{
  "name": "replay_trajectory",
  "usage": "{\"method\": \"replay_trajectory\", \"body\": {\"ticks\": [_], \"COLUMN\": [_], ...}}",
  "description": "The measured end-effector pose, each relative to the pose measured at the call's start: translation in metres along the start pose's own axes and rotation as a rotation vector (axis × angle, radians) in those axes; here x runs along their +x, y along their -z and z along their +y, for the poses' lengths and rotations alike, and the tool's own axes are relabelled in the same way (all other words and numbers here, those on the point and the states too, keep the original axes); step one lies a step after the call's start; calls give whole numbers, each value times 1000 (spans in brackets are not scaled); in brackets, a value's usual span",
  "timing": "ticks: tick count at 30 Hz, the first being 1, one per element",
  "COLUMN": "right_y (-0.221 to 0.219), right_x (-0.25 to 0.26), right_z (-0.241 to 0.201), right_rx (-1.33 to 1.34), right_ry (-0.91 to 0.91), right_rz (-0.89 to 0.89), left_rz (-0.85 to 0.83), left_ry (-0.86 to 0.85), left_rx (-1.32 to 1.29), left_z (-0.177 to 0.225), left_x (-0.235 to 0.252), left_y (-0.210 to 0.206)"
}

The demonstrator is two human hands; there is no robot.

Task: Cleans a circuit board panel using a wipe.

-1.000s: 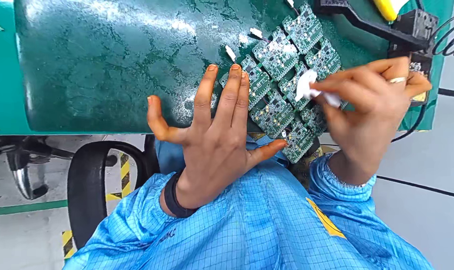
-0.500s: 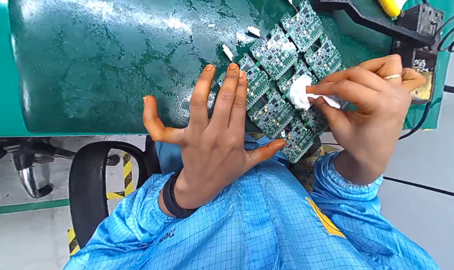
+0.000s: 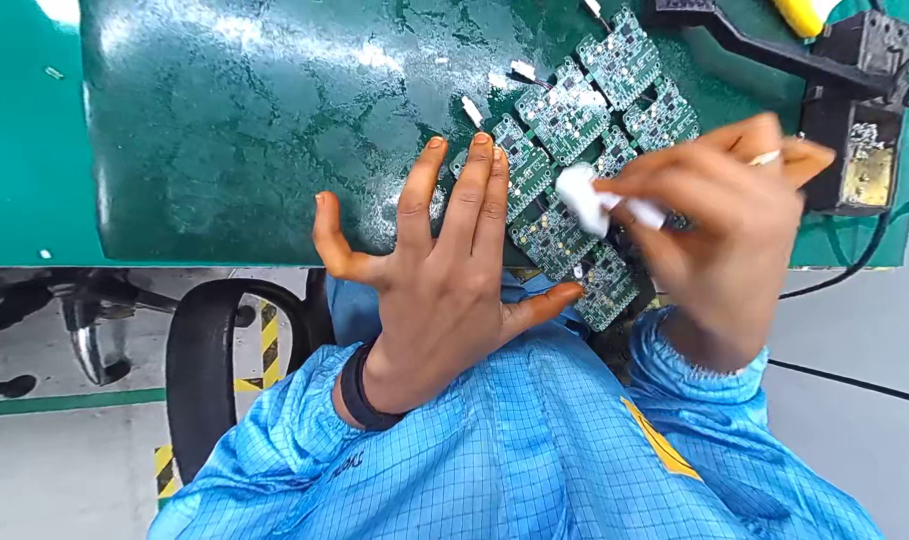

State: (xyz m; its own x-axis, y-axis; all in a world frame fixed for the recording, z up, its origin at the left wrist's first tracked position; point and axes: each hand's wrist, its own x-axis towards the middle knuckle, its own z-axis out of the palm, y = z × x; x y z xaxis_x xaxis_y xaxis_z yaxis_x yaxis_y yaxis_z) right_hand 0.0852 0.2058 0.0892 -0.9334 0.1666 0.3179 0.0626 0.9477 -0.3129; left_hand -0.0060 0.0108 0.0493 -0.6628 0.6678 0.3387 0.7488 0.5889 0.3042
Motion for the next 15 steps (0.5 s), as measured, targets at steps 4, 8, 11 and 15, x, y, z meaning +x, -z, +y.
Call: {"method": "replay_trajectory", "body": {"ticks": [4,8,11,15], "right_y": [3,-10,-2,-7], "right_x": [14,12,25,25], "right_z": [11,-18,7,-16], "right_rx": [-142,-29,-106,-43], "right_ry": [-58,59,14,83], "right_rz": [32,12,-8,-27], "left_rz": [4,-7,-4,1], "left_ry": [4,0,2,-1], "left_rx": [-10,-34,-21,-24], "left_z": [0,-1,-1,0], "left_x": [0,0,0,0], "left_y": [-1,-1,-1,-1]}}
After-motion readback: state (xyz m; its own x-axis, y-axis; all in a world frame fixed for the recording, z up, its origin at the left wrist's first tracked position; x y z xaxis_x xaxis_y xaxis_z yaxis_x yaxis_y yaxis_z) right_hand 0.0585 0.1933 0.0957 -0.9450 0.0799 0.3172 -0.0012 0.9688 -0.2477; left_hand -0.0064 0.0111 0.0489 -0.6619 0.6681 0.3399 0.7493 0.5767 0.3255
